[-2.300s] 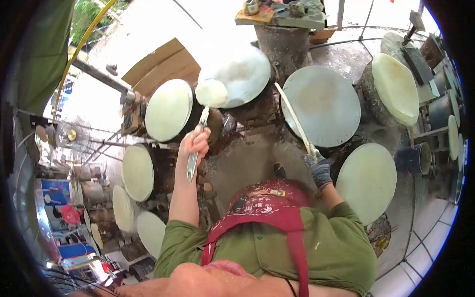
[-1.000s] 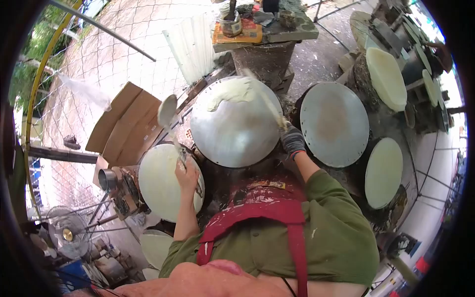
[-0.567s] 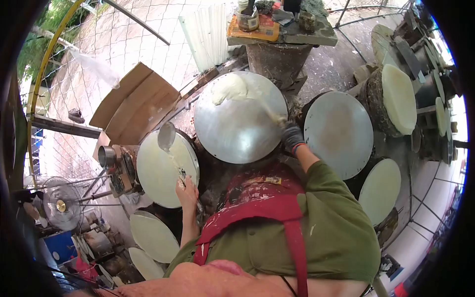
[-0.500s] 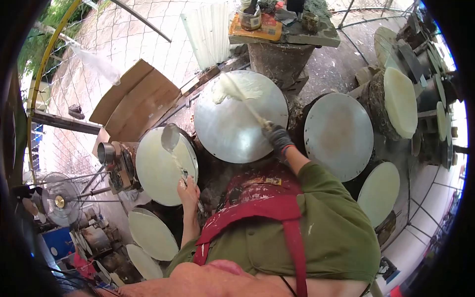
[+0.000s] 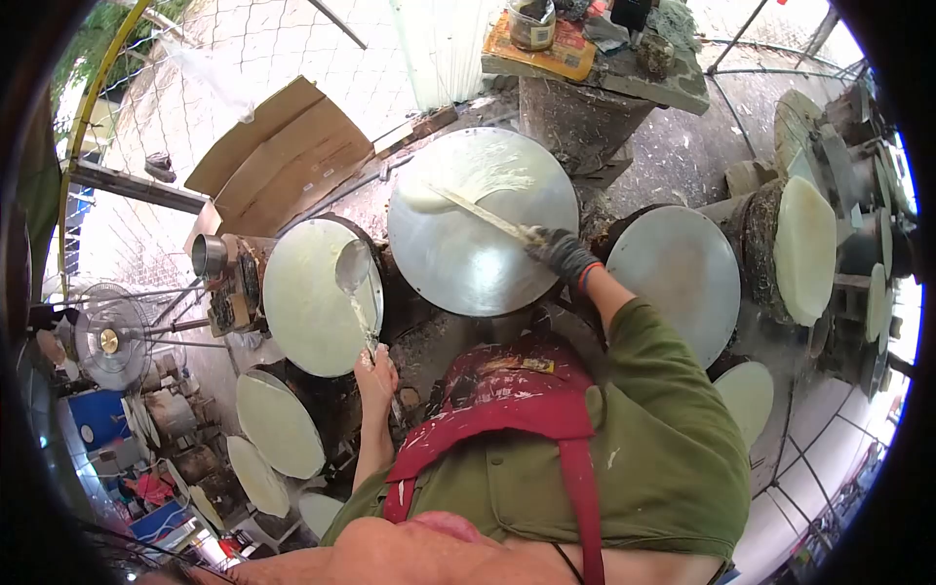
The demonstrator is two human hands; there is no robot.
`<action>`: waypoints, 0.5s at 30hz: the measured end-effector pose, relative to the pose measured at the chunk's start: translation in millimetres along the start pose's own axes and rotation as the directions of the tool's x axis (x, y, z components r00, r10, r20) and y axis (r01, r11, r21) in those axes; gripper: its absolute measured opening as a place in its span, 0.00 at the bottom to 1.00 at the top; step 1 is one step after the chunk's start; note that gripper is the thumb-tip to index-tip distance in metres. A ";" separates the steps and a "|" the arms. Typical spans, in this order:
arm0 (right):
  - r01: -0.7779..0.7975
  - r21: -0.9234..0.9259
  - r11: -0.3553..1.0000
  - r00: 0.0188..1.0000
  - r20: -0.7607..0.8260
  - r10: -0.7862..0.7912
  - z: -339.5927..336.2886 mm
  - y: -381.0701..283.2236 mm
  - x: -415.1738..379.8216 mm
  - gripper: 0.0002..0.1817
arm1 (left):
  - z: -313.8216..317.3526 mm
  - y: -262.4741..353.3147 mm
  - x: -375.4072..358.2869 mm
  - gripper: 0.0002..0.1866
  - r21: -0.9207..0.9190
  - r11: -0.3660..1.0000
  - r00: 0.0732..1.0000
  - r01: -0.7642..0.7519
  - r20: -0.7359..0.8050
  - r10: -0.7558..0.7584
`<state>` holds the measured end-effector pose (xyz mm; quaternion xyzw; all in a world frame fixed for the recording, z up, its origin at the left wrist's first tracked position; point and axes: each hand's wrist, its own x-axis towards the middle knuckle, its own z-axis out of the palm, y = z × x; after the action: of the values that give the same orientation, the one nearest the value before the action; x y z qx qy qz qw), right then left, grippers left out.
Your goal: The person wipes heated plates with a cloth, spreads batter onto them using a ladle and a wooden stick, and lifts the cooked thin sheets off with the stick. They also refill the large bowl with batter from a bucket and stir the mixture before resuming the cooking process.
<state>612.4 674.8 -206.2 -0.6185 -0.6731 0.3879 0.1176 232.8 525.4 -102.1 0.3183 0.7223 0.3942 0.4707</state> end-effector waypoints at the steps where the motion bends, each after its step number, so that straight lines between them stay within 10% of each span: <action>1: 0.133 -0.148 0.980 0.989 -0.046 -0.141 -3.6 22.1 6.4 0.23 | -1.6 -5.1 0.0 0.04 0.044 0.999 1.000 -0.026 -0.017 0.026; 3: 0.402 -0.136 0.905 0.896 -0.146 -0.420 -23.3 43.4 27.9 0.22 | 0.0 9.3 -9.4 0.05 -0.064 0.996 0.998 0.059 -0.013 -0.060; 6: -0.032 0.102 0.994 0.995 0.101 0.021 -36.0 43.8 41.4 0.21 | -1.4 8.5 -15.9 0.05 -0.090 0.990 0.993 0.113 -0.023 -0.115; 9: -0.090 0.281 0.955 0.969 0.247 0.018 -23.7 -6.4 12.5 0.16 | -6.0 0.2 -21.0 0.06 -0.052 0.992 0.993 0.113 -0.040 -0.115; 13: 0.471 -0.065 0.880 0.882 0.031 -0.470 -34.6 22.6 25.9 0.18 | -20.9 -20.6 -9.3 0.09 0.117 0.989 0.996 0.088 -0.040 -0.083; 15: 0.101 0.128 0.987 0.990 0.090 -0.113 -46.9 25.3 40.3 0.16 | -25.9 -45.1 14.5 0.11 0.304 0.953 0.995 -0.007 -0.097 0.038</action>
<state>652.8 728.0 -204.6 -0.5537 -0.6851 0.4512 0.1432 199.6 508.5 -141.1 0.3744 0.7937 0.2995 0.3743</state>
